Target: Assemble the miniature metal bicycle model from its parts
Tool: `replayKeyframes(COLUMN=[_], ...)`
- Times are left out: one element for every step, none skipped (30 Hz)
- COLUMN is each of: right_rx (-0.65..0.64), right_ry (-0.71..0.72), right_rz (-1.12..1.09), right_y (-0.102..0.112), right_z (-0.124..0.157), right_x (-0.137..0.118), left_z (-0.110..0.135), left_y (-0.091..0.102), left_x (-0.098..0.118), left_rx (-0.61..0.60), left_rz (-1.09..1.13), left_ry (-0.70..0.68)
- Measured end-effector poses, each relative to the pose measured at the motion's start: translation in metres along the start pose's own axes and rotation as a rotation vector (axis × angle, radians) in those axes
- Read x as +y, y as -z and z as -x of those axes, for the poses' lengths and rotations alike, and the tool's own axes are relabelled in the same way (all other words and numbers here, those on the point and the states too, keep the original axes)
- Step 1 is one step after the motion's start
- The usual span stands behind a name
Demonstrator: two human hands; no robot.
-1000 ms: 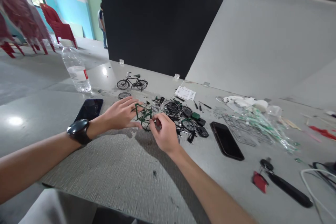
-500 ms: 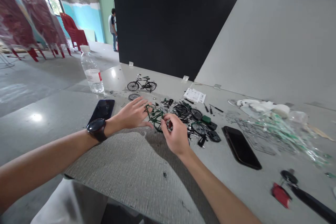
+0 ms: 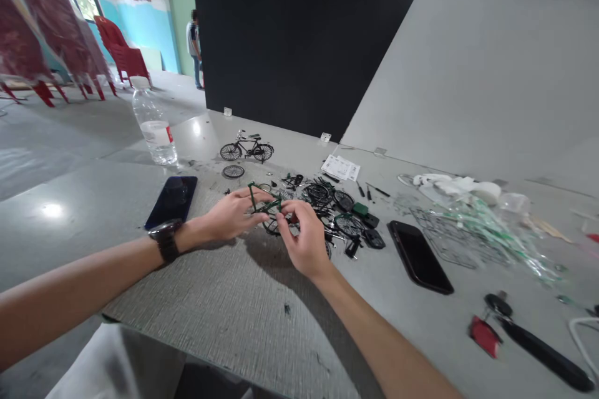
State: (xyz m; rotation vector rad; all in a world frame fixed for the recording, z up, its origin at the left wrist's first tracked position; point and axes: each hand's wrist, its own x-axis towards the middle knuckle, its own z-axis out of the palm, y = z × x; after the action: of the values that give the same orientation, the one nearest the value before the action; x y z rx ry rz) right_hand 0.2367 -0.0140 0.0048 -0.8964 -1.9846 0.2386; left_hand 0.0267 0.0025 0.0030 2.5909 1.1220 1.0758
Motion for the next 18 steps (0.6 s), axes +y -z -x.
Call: replayKeyframes(right_rx=[-0.002, -0.004, -0.005, -0.004, -0.004, -0.005, -0.006, -0.008, -0.012, -0.016, -0.021, -0.025, -0.03, -0.033, -0.035, -0.035, -0.034, -0.032], right_ry=[0.01, 0.02, 0.027, 0.031, 0.033, 0.032, 0.032, 0.033, 0.034, 0.036, 0.037, 0.038, 0.038, 0.04, 0.044, 0.05, 0.059, 0.066], right_rz=[-0.001, -0.003, -0.004, -0.005, -0.006, -0.005, -0.003, 0.0, 0.003, 0.007, 0.01, 0.013, 0.017, 0.021, 0.024, 0.027, 0.026, 0.024], right_y=[0.0, 0.0, 0.001, 0.001, 0.001, 0.001, 0.001, 0.001, 0.001, 0.001, 0.001, 0.001, 0.0, 0.0, 0.0, 0.0, 0.0, 0.0], right_z=[0.0, 0.001, 0.001, 0.001, 0.001, 0.001, 0.002, 0.002, 0.002, 0.002, 0.002, 0.003, 0.003, 0.003, 0.004, 0.004, 0.004, 0.004], right_x=[-0.001, -0.003, -0.004, -0.006, -0.007, -0.008, -0.008, -0.009, -0.009, -0.009, -0.009, -0.009, -0.009, -0.009, -0.009, -0.009, -0.009, -0.01], left_z=[0.0, 0.001, 0.001, 0.001, 0.001, 0.001, 0.001, 0.0, 0.0, -0.001, -0.001, -0.001, -0.002, -0.002, -0.002, -0.002, -0.002, -0.001], left_y=[-0.003, -0.005, -0.007, -0.008, -0.009, -0.009, -0.009, -0.009, -0.01, -0.01, -0.01, -0.01, -0.011, -0.011, -0.012, -0.012, -0.013, -0.013], left_x=[0.003, 0.006, 0.01, 0.013, 0.015, 0.018, 0.02, 0.022, 0.024, 0.025, 0.025, 0.026, 0.026, 0.026, 0.027, 0.027, 0.028, 0.029], left_rx=[0.034, 0.067, 0.095, 0.114, 0.124, 0.12, 0.112, 0.103, 0.091, 0.083, 0.079, 0.078, 0.078, 0.076, 0.075, 0.079, 0.082, 0.088], left_rz=[0.12, 0.225, 0.314, 0.388, 0.452, 0.514, 0.573, 0.626, 0.67, 0.706, 0.734, 0.757, 0.78, 0.809, 0.843, 0.883, 0.93, 0.978], left_ry=[0.04, 0.084, 0.13, 0.178, 0.221, 0.258, 0.292, 0.326, 0.354, 0.379, 0.398, 0.412, 0.417, 0.42, 0.425, 0.433, 0.441, 0.45])
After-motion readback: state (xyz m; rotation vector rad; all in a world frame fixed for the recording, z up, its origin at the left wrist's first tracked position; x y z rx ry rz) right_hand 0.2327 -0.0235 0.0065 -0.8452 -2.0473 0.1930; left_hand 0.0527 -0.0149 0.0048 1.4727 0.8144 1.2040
